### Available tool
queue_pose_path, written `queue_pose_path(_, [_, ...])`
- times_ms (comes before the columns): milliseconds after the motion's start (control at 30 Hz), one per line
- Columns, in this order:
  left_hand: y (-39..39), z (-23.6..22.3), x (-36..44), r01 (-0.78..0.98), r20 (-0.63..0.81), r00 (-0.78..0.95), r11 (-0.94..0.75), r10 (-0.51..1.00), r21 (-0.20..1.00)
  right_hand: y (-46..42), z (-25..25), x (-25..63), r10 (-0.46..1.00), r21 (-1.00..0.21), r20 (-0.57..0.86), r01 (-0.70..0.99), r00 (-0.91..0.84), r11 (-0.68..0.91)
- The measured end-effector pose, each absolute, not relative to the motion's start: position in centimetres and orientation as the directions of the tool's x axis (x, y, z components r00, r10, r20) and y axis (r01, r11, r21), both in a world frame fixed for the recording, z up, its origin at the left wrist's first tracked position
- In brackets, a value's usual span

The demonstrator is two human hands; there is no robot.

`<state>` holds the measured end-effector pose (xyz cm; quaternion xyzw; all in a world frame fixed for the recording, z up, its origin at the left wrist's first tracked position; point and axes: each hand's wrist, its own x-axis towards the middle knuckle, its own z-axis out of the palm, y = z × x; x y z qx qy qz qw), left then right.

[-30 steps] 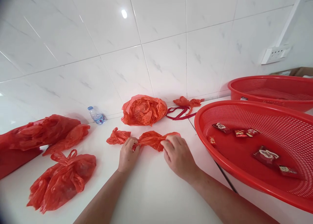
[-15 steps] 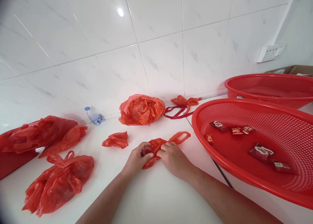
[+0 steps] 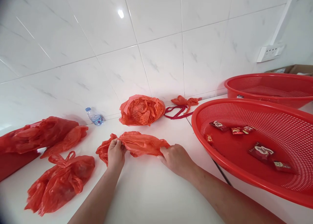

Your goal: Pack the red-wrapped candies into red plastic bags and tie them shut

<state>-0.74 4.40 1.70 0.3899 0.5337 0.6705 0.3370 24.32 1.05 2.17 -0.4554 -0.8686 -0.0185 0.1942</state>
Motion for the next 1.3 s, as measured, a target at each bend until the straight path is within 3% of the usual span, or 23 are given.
queue_pose_path(167, [4.3,1.9,-0.4,-0.078,0.171,-0.499,-0.24,0.85,0.968,1.2,2.7,24.7,0.89,-0.094,0.309,0.92,-0.336,0.381])
queue_pose_path(300, [4.0,2.2,-0.1,0.018,0.209,-0.516,-0.234,0.83,0.972,1.5,2.6,25.0,0.908,-0.007,0.372,0.977,-0.194,0.212])
queue_pose_path(400, [3.7,2.4,0.3,0.116,0.236,-0.495,-0.206,0.836,0.972,1.6,2.6,25.3,0.898,0.0,0.411,0.985,-0.157,0.173])
queue_pose_path(500, [3.2,2.6,1.0,0.195,0.255,-0.434,-0.187,0.864,0.963,1.2,2.4,24.9,0.84,-0.013,0.497,0.967,-0.215,0.255])
queue_pose_path(567, [2.9,2.8,1.6,0.202,0.252,-0.368,-0.188,0.895,0.961,0.7,2.1,24.2,0.766,-0.031,0.56,0.916,-0.315,0.4])
queue_pose_path(733, [1.6,3.1,3.2,0.025,0.177,-0.063,-0.175,0.982,0.984,-0.5,1.6,22.2,0.557,-0.15,0.648,0.63,-0.52,0.762])
queue_pose_path(833, [1.0,3.1,4.0,-0.108,0.129,0.148,-0.114,0.98,0.988,-0.4,2.4,22.5,0.678,-0.333,0.546,0.616,-0.491,0.714])
queue_pose_path(933, [1.1,3.2,4.2,-0.195,0.091,0.208,-0.05,0.974,0.98,0.4,3.5,24.0,0.876,-0.428,0.314,0.769,-0.366,0.475])
queue_pose_path(1033, [1.7,3.8,3.6,-0.182,0.081,0.059,-0.069,0.995,0.981,1.6,3.9,25.5,0.963,-0.39,0.163,0.882,-0.216,0.264])
queue_pose_path(1133, [2.3,4.3,2.7,0.108,0.195,-0.263,-0.172,0.945,0.979,2.5,3.4,26.0,0.983,-0.366,0.102,0.913,-0.152,0.179])
queue_pose_path(1200, [2.0,4.6,2.6,0.452,0.469,-0.35,-0.292,0.811,0.843,2.8,2.9,25.9,0.981,-0.354,0.097,0.916,-0.167,0.191])
queue_pose_path(1233, [1.6,4.6,2.7,0.613,0.635,-0.282,-0.375,0.719,0.696,2.9,2.7,25.7,0.98,-0.344,0.093,0.918,-0.176,0.197])
queue_pose_path(1300, [0.5,4.6,3.5,0.768,0.851,0.058,-0.568,0.522,0.297,3.0,2.6,25.5,0.98,-0.337,0.075,0.92,-0.186,0.2])
